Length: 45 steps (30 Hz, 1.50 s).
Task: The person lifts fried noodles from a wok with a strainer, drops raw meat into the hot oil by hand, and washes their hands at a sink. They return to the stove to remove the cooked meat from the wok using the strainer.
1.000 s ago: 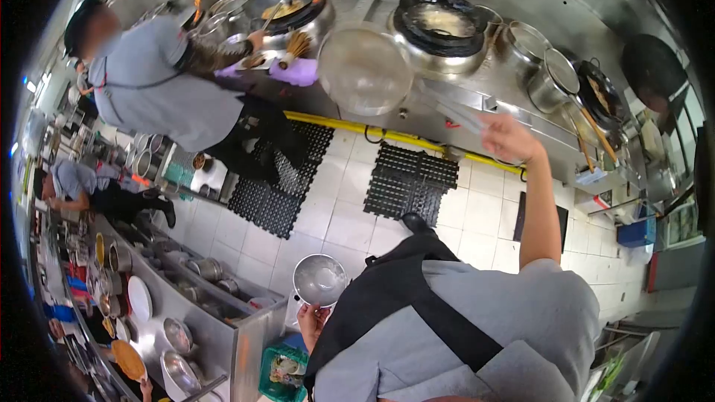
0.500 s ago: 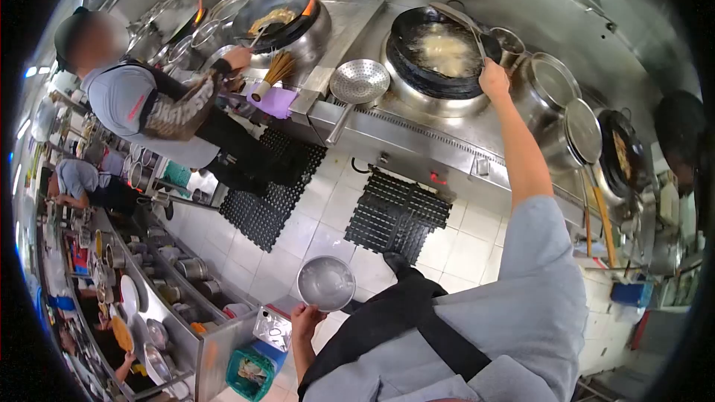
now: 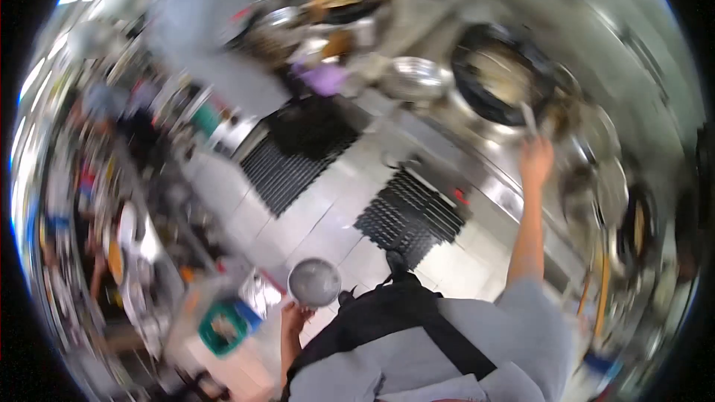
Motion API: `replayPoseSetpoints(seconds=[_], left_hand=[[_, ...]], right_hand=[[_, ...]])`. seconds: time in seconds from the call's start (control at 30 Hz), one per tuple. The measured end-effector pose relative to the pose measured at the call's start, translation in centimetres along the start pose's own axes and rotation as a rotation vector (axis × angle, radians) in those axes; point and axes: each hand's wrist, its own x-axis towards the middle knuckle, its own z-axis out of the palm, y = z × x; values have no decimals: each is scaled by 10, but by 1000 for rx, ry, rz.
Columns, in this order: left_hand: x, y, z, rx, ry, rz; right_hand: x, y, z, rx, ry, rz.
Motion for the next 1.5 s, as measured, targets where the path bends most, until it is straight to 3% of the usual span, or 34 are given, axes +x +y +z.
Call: replayPoseSetpoints(seconds=[0.03, 0.07, 0.1, 0.13, 0.2, 0.23, 0.27, 0.33, 0.43, 0.47, 0.5, 0.53, 0.57, 0.6, 0.63, 0.67, 0.7, 0.77, 0.87, 0.9, 0.97, 1.0, 1.1, 1.17, 1.2, 1.3, 1.4, 1.5], left_hand=[[-3, 2, 5, 33, 69, -22], [5, -11, -4, -80, 21, 30], [7, -15, -6, -69, 55, 55], [4, -10, -7, -71, 98, 44], [8, -23, -16, -201, 124, 90], [-7, -11, -18, -244, 113, 91], [-24, -1, -22, -279, 82, 91], [-25, -14, -51, -378, 94, 136], [-34, -32, -106, -471, 172, 175], [-40, -37, -118, -520, 221, 184], [-39, -44, -140, -556, 271, 194], [-35, -56, -164, -592, 318, 197], [-34, -69, -181, -632, 365, 191], [-43, -64, -196, -669, 412, 235], [-36, -78, -218, -705, 458, 302], [-37, -84, -240, -785, 451, 320], [-51, -66, -249, -825, 511, 342], [-60, -50, -277, -899, 511, 427], [-81, 4, -313, -947, 578, 491], [-78, 13, -322, -960, 602, 516], [-63, 13, -329, -1027, 628, 579], [-56, 24, -343, -1039, 641, 637], [-50, 56, -348, -1017, 649, 565], [-46, 81, -349, -1004, 684, 523], [-43, 93, -350, -1013, 695, 508], [-27, 115, -358, -1046, 702, 475], [-13, 143, -374, -1044, 694, 478], [17, 147, -403, -1003, 678, 486]], right_hand=[[-25, -15, -7, 81, 77, -41], [-59, -45, 0, 318, -308, 235], [-101, -88, 6, 381, -395, 233], [-159, -105, 49, 689, -635, 236], [-288, -139, 127, 424, -1263, -714], [-316, -189, 99, 445, -1536, -860], [-337, -240, 70, 522, -1700, -873], [-347, -323, 20, 633, -1852, -845], [-337, -396, 25, 520, -1816, -769], [-341, -399, 70, 336, -1766, -814], [-329, -420, 74, 219, -1674, -869], [-331, -427, 109, 184, -1464, -1042], [-314, -464, 70, 200, -1489, -918], [-314, -487, 89, 168, -1643, -708], [-316, -512, 120, 265, -1527, -1021], [-328, -527, 176, 435, -1459, -1165], [-319, -583, 80, 439, -1696, -810], [-332, -664, 38, 550, -1879, -804], [-377, -797, 7, 609, -2015, -1005], [-398, -847, 18, 550, -2116, -1178], [-432, -920, -30, 761, -2165, -1008], [-456, -964, -29, 738, -2192, -1033], [-525, -1070, -32, 1005, -2336, -731], [-560, -1126, -50, 1011, -2223, -507], [-573, -1149, -55, 1003, -2164, -400], [-601, -1193, -51, 1045, -2037, -388], [-631, -1212, -1, 1152, -2171, -239], [-591, -1199, -14, 1219, -2038, -411]])
